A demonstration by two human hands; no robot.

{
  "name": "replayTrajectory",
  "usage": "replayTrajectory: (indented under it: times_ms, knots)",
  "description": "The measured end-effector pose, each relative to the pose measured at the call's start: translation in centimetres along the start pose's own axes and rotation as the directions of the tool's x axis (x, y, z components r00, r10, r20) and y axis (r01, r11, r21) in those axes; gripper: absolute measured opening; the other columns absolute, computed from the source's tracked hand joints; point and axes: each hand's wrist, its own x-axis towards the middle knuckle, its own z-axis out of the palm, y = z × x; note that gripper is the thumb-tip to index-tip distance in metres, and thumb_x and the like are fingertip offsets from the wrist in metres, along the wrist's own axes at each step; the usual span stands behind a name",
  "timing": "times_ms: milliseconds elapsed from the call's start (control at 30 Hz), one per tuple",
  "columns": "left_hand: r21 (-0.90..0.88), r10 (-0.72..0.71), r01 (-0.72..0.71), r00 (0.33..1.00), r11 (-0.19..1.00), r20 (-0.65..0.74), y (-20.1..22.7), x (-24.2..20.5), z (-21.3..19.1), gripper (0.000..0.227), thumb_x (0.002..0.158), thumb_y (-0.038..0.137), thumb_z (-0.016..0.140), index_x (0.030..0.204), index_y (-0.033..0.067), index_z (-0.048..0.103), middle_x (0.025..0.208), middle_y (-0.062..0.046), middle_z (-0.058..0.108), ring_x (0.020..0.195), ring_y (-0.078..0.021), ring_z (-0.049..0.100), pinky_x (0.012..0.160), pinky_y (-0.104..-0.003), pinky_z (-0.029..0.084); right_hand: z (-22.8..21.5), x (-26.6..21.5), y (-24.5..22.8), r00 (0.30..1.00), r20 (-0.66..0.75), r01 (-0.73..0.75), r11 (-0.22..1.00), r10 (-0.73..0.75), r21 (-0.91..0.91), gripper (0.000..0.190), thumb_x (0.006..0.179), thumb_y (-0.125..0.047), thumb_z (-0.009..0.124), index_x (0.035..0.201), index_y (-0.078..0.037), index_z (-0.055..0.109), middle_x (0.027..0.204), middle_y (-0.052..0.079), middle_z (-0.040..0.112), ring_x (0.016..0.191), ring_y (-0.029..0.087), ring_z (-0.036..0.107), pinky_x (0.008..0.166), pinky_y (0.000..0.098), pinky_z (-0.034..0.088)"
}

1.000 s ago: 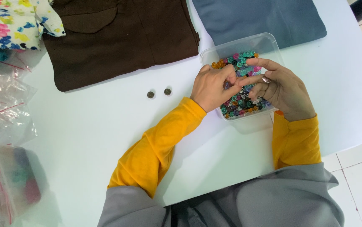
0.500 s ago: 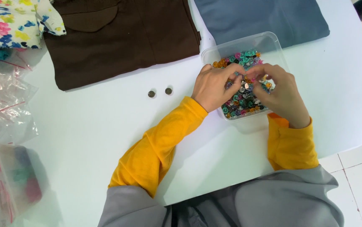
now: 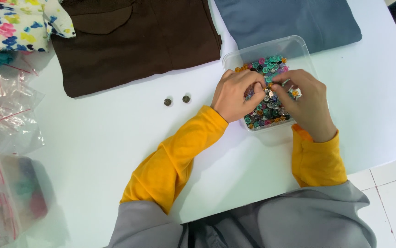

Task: Sorting small plastic buttons and beads from a container and placing them into small bags or arranging them on a table.

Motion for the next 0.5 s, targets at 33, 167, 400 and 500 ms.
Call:
replayTrajectory:
  times_ms: [33, 167, 400, 500]
  knots:
    - [0.005, 0.001, -0.001, 1.000, 1.000, -0.005, -0.4, -0.1, -0.4, 0.008, 0.092, 0.020, 0.057, 0.089, 0.0251, 0.063, 0.065, 0.005, 0.058, 0.063, -0.0173, 0.063, 0.071, -0.032, 0.048, 0.3, -0.1, -0.6, 1.000, 0.001, 0.007, 1.000, -0.007, 0.001, 0.014, 0.100, -0.003, 0.079, 0.112, -0.007, 0.074, 0.099, 0.006, 0.071, 0.077, 0.022, 0.066, 0.079, 0.0349, 0.054]
    - [-0.038, 0.196, -0.204, 0.969, 0.978, -0.151, -1.7, -0.9, -2.7, 0.013, 0.096, 0.014, 0.056, 0.096, 0.0193, 0.067, 0.078, 0.001, 0.058, 0.067, -0.0216, 0.060, 0.069, -0.034, 0.051, 1.9, -0.5, -3.6, 0.914, -0.262, 0.275, 0.948, -0.310, -0.160, 0.016, 0.097, 0.000, 0.078, 0.113, 0.001, 0.074, 0.108, 0.014, 0.072, 0.086, 0.029, 0.068, 0.084, 0.0417, 0.055]
    - [0.092, 0.159, -0.148, 0.978, 0.985, -0.132, -4.9, -7.1, -9.5, 0.023, 0.092, 0.008, 0.073, 0.113, 0.0049, 0.064, 0.081, -0.006, 0.062, 0.066, -0.0224, 0.061, 0.069, -0.037, 0.053, 8.8, -3.9, -9.9, 0.755, -0.121, 0.655, 0.748, -0.644, 0.108, 0.010, 0.087, -0.002, 0.069, 0.097, -0.004, 0.070, 0.111, 0.018, 0.072, 0.079, 0.032, 0.070, 0.071, 0.0390, 0.058]
    - [0.135, 0.044, -0.031, 0.994, 0.990, -0.101, -5.8, -9.8, -13.5, 0.020, 0.092, 0.008, 0.075, 0.108, 0.0040, 0.064, 0.082, -0.004, 0.064, 0.065, -0.0218, 0.064, 0.068, -0.037, 0.053, 11.1, -3.7, -12.3, 0.689, -0.111, 0.725, 0.681, -0.716, 0.102, 0.025, 0.086, 0.008, 0.061, 0.108, 0.000, 0.066, 0.113, 0.019, 0.069, 0.080, 0.027, 0.069, 0.072, 0.0359, 0.061]
